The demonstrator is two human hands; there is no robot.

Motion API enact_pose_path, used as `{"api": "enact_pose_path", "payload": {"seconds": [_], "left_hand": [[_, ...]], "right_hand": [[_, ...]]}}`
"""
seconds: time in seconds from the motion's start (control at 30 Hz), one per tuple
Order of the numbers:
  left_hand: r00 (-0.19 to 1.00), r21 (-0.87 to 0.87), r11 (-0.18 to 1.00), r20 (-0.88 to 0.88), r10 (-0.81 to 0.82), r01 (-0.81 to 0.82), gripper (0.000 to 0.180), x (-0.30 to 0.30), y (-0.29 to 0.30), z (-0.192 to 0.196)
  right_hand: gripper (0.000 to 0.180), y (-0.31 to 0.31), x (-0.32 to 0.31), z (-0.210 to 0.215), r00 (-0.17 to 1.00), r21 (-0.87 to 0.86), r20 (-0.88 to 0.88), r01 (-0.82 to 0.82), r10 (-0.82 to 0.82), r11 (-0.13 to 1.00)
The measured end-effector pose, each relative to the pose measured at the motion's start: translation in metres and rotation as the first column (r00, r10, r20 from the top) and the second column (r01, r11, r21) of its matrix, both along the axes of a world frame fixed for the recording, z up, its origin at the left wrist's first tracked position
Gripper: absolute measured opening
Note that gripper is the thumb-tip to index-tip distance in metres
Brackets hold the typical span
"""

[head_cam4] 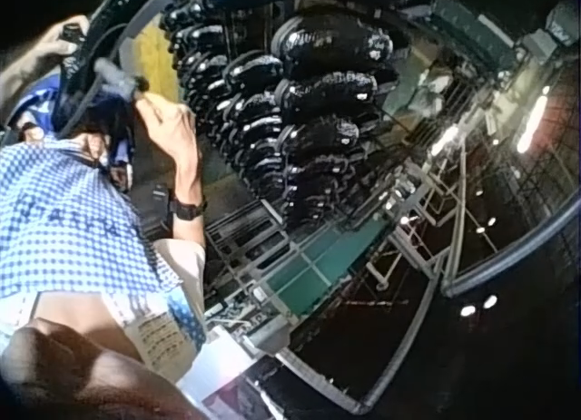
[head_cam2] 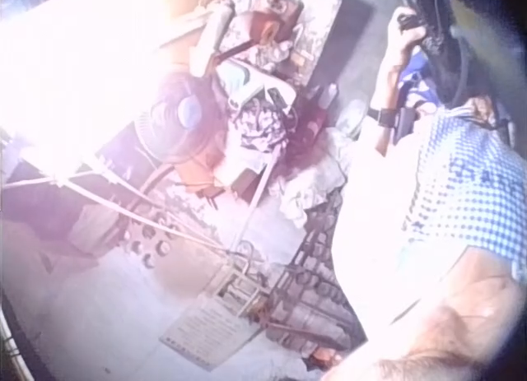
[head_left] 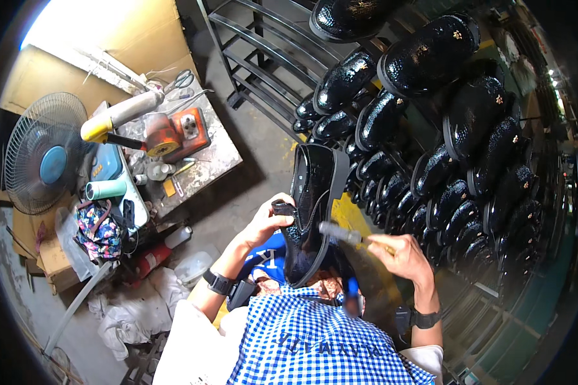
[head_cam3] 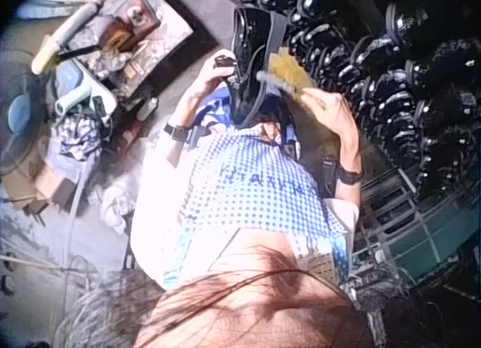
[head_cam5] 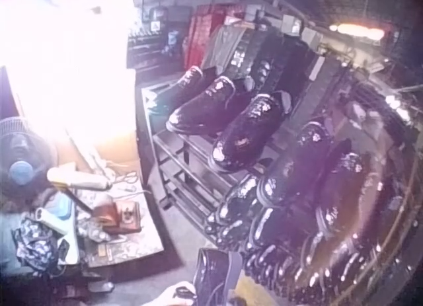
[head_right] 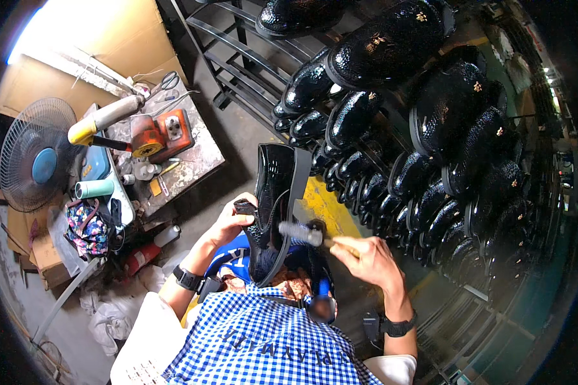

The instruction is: The recorder is cleaning and inspecting black leather dress shoes in a factory setting.

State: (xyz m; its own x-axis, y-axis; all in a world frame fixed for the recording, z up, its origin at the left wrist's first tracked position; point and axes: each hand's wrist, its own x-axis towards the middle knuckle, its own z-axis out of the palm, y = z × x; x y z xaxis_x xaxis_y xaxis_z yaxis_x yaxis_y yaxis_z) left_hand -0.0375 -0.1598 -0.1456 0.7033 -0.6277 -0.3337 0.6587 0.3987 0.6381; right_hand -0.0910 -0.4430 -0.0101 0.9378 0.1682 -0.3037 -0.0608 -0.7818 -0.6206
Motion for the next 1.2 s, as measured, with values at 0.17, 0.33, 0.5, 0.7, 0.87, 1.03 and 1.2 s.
{"api": "enact_pose_path", "payload": {"seconds": [0.17, 0.33, 0.5, 0.7, 0.87, 1.03, 1.2], "left_hand": [[0.999, 0.014, 1.000, -0.033, -0.018, 0.019, 0.024, 0.001, -0.006, 0.003], [0.996, 0.030, 0.999, -0.089, 0.013, -0.011, 0.025, 0.002, -0.002, 0.003], [0.993, -0.022, 0.999, -0.113, 0.033, -0.036, 0.025, 0.004, -0.007, 0.004], [0.998, 0.182, 0.983, -0.055, -0.001, 0.011, 0.024, 0.004, -0.007, 0.001], [0.996, 0.410, 0.910, -0.075, -0.041, 0.068, 0.027, 0.004, -0.015, -0.001], [0.995, 0.474, 0.876, -0.081, -0.060, 0.091, 0.031, 0.004, -0.014, -0.001], [0.987, 0.490, 0.868, -0.160, -0.003, 0.082, 0.037, 0.003, -0.012, -0.007]], "right_hand": [[0.022, 0.003, 0.010, 0.001, 0.999, -0.033, 0.044, 0.023, -0.021, 0.999], [0.025, -0.013, -0.006, 0.003, 0.931, 0.120, -0.280, -0.207, 0.234, 0.971], [0.026, -0.011, 0.009, -0.014, 0.977, 0.160, 0.121, 0.157, -0.177, 0.975], [0.029, 0.022, -0.019, -0.016, 0.959, 0.113, 0.005, -0.281, 0.283, 0.953], [0.029, 0.025, -0.015, -0.016, 0.975, -0.117, 0.187, -0.103, 0.123, 0.988], [0.029, 0.026, -0.023, -0.016, 0.956, -0.134, 0.233, -0.148, 0.176, 0.980], [0.033, 0.030, -0.037, -0.023, 0.956, 0.029, 0.161, -0.253, 0.245, 0.967]]}}
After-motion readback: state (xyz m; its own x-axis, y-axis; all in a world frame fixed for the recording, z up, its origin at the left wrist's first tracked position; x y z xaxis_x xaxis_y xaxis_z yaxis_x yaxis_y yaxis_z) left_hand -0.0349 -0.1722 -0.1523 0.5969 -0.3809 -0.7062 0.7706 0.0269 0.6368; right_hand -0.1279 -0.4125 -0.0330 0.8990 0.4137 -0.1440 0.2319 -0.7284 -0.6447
